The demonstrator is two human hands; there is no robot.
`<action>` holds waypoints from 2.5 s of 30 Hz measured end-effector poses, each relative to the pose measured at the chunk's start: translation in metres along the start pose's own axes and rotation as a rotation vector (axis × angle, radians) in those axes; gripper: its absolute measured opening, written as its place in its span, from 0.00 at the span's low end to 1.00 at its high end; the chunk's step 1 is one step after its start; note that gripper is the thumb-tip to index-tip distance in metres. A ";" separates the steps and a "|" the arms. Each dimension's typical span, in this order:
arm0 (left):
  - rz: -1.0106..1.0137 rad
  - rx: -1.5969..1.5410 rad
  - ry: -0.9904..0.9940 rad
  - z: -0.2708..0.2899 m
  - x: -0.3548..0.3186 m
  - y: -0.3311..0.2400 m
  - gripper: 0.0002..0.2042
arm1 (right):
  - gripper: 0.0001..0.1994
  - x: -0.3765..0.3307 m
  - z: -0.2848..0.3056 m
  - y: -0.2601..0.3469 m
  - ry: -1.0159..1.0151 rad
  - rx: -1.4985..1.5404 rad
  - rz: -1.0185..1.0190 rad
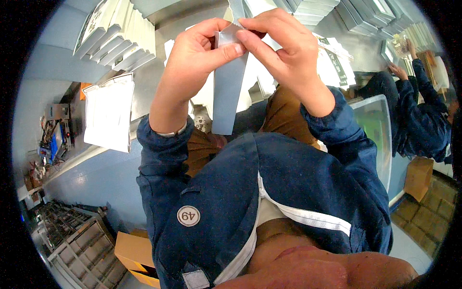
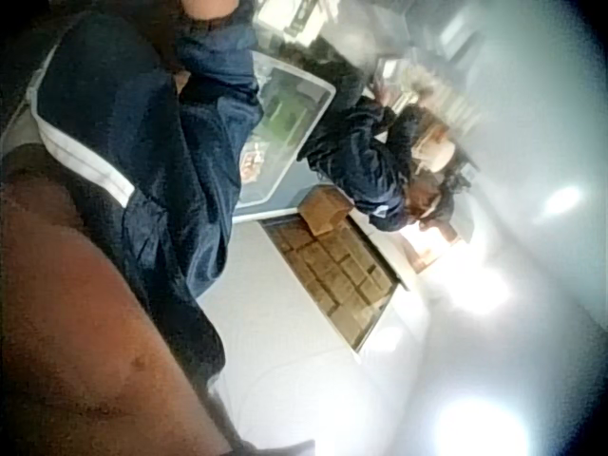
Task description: The person assembles cardboard boxes by hand on a work surface, folding the sides and flaps of pre-cut cardboard sheets to form a container.
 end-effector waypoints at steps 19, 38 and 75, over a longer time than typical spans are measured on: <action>0.055 0.006 -0.012 -0.002 -0.007 0.000 0.21 | 0.10 -0.005 -0.003 0.010 0.072 -0.241 0.066; 0.027 -0.109 -0.314 0.014 -0.081 0.059 0.11 | 0.20 -0.082 -0.013 -0.079 0.088 0.849 -0.534; 0.310 0.744 0.317 -0.053 -0.118 0.051 0.14 | 0.12 -0.108 0.002 -0.026 0.761 0.588 -0.080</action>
Point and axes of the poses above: each hand's wrist, its own x-axis towards the middle knuckle, its own z-axis out of the back of the hand, y = z × x, the point moved 2 cm from there along x, towards the middle knuckle, and after that the axes turned 14 degrees about y, right-handed, at the moved point
